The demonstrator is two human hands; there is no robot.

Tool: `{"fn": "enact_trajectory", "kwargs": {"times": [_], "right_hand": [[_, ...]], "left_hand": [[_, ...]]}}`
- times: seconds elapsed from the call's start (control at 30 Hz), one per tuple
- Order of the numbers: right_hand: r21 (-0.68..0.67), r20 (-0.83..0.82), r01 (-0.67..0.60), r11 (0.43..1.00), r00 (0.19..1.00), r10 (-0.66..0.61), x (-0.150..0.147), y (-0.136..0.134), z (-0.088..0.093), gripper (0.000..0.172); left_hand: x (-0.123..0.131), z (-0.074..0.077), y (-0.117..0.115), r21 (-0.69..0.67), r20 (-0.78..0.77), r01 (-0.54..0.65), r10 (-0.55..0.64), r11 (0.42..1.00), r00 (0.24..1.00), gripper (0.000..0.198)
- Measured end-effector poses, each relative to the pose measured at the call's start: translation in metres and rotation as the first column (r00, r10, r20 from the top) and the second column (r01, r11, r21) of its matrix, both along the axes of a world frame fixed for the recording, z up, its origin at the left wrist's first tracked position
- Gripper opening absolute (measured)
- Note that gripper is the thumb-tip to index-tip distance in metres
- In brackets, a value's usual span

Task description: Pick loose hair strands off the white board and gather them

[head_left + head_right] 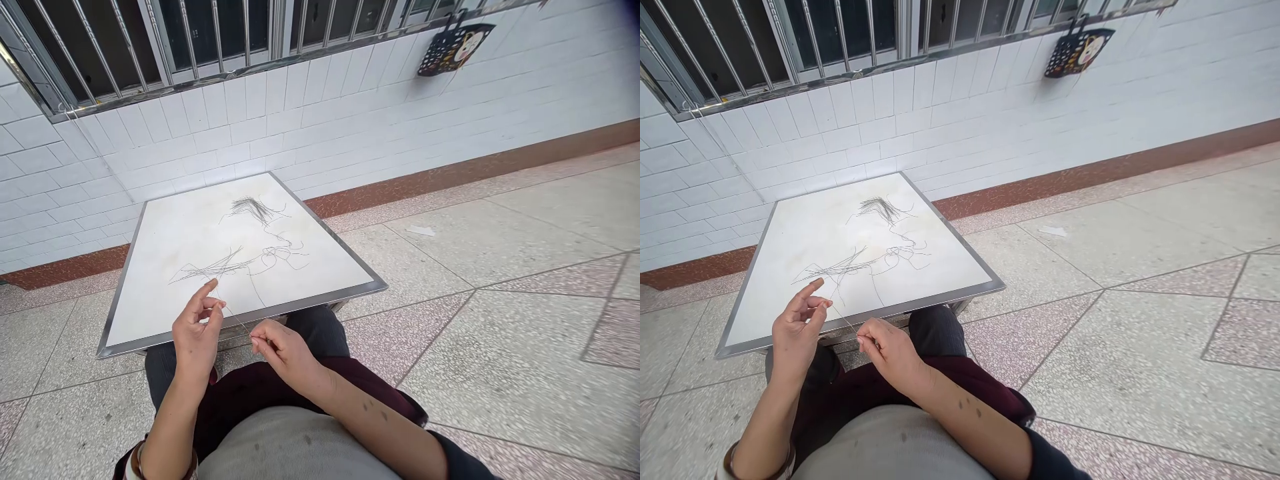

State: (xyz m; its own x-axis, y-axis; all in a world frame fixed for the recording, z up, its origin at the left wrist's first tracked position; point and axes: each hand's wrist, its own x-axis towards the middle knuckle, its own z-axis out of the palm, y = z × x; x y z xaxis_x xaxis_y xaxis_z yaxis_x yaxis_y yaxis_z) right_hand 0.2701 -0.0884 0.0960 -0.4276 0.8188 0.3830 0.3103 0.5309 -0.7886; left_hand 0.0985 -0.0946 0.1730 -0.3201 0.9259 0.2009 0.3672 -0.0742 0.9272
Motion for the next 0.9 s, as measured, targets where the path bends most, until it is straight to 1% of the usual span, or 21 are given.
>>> {"fn": "enact_trajectory", "kwargs": {"times": [0.1,0.2,0.27,0.33,0.4,0.47,0.5,0.57,0.6,0.7,0.77,0.9], "right_hand": [[-0.009,0.025,-0.037,0.999,0.999,0.037,0.007,-0.004,-0.008,0.016],[-0.046,0.067,-0.063,0.997,0.996,0.066,0.015,-0.009,-0.016,0.018],[-0.062,0.122,-0.074,0.995,0.989,0.081,0.021,-0.011,-0.023,0.018],[-0.084,0.160,-0.063,0.994,0.984,0.076,0.027,-0.012,-0.032,0.019],[-0.125,0.144,0.005,0.992,0.990,0.013,0.034,-0.010,-0.039,0.021],[-0.157,0.082,0.126,0.979,0.990,-0.115,0.040,-0.005,-0.039,0.022],[-0.157,0.047,0.185,0.970,0.983,-0.180,0.042,-0.002,-0.036,0.022],[-0.103,0.004,0.252,0.962,0.967,-0.253,0.042,0.003,-0.026,0.021],[-0.053,0.008,0.253,0.966,0.967,-0.253,0.040,0.006,-0.020,0.021],[0.113,0.119,0.151,0.982,0.979,-0.164,0.028,0.012,-0.005,0.019],[0.188,0.194,0.095,0.978,0.972,-0.132,0.016,0.015,-0.004,0.020],[0.294,0.246,0.083,0.952,0.956,-0.160,-0.001,0.018,-0.015,0.018]], "left_hand": [[-0.007,-0.006,0.005,0.042,0.009,-0.071,0.071,0.997,0.997,0.042],[-0.014,-0.012,0.010,0.068,0.011,-0.090,0.090,0.994,0.996,0.044],[-0.019,-0.012,0.013,0.086,0.019,-0.099,0.098,0.991,0.995,0.044],[-0.026,-0.009,0.016,0.107,0.011,-0.149,0.149,0.983,0.989,0.044],[-0.032,-0.005,0.018,0.108,-0.024,-0.196,0.200,0.975,0.980,0.045],[-0.036,-0.001,0.019,0.080,-0.068,-0.194,0.199,0.978,0.978,0.047],[-0.036,0.000,0.019,0.064,-0.080,-0.179,0.184,0.982,0.980,0.048],[-0.033,-0.001,0.019,0.039,-0.084,-0.137,0.140,0.990,0.987,0.048],[-0.030,-0.002,0.018,0.029,-0.084,-0.108,0.110,0.994,0.990,0.048],[-0.019,-0.007,0.017,-0.004,-0.094,-0.023,0.023,1.000,0.995,0.048],[-0.014,-0.010,0.016,-0.029,-0.106,-0.011,0.008,1.000,0.994,0.047],[-0.011,-0.013,0.018,-0.055,-0.113,-0.041,0.035,0.998,0.993,0.045]]}}
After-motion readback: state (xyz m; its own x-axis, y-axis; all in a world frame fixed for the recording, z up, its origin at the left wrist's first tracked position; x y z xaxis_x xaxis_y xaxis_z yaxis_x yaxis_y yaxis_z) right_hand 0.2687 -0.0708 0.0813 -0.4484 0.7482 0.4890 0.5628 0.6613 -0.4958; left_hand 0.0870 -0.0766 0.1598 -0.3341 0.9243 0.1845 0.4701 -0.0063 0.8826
